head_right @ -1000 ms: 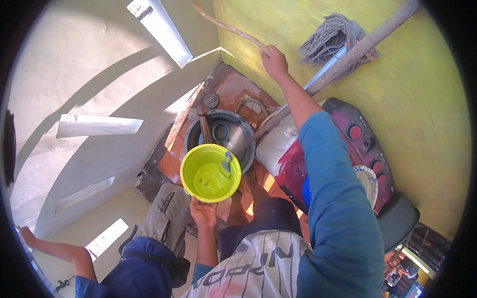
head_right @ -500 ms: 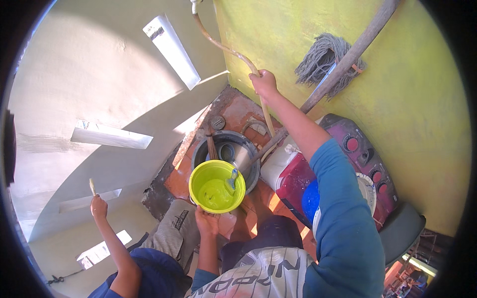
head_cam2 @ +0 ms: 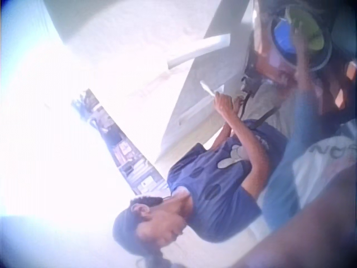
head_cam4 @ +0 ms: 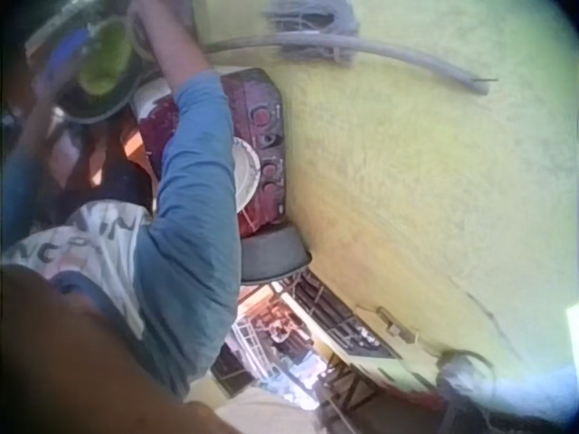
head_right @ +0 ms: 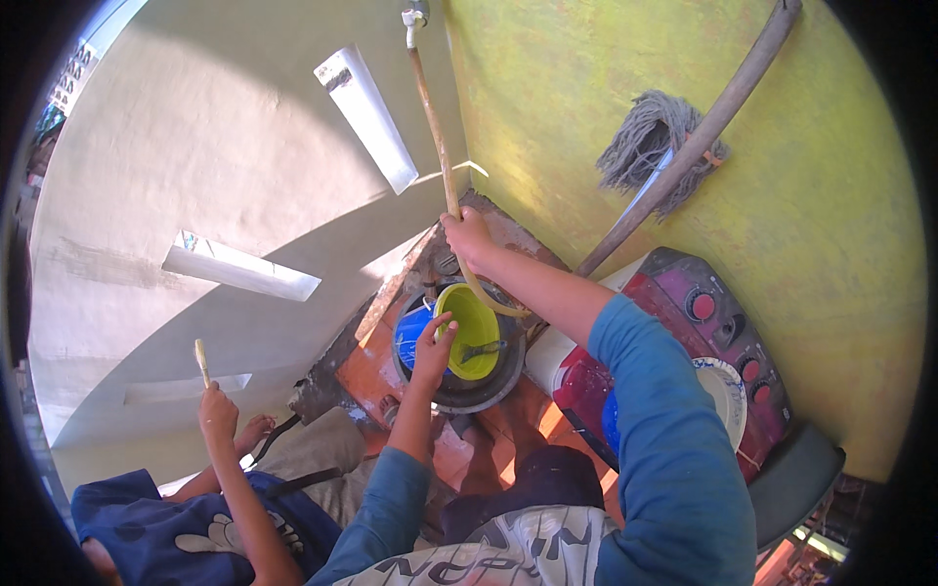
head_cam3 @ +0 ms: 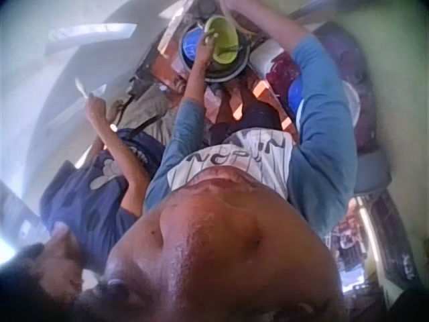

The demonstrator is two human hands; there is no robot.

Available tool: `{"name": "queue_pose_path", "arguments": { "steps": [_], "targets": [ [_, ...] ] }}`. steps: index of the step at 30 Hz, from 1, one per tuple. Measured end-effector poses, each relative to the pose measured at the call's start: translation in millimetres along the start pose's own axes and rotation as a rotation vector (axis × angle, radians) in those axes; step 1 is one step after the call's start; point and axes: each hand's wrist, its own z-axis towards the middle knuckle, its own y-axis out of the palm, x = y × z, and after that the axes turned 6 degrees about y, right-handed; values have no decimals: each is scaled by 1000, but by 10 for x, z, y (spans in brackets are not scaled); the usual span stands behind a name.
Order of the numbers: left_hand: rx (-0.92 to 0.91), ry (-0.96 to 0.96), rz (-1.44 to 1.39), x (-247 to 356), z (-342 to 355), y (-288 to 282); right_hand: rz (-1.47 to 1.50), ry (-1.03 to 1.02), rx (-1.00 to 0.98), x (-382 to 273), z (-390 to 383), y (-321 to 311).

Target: The person sits on the floor and handles several paint buckets, opens a bucket, and uses a paintbrush to stir green paint. They then walk to a water source, fill the bucket with water, and return to stir the mixture before moving a ladder.

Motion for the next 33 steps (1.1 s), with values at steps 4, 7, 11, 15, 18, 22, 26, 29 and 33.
{"name": "queue_pose_path", "arguments": {
  "steps": [4,7,11,15,18,22,26,29,33],
  "targets": [
    [-22,115,264,57,556,332,-27,-5,-52,55,53,132],
    [-10,174,479,115,706,472,5,-22,-126,98,170,85],
    [-22,263,529,166,638,479,-108,16,-197,159,289,-302],
    [22,225,450,217,629,375,-1461,121,-300,309,162,-850],
    [59,162,436,255,625,214,-1717,43,-705,644,-58,-994],
    [11,66,195,348,613,-18,-1627,24,-585,1255,-95,-1027],
    [-12,83,128,437,570,-138,-1508,28,-442,1770,44,-978],
    [29,159,251,472,547,-178,-1497,-36,-536,1843,180,-1053],
    [13,123,146,501,554,-227,-1629,-56,-602,1872,211,-1051]
  ]
}}
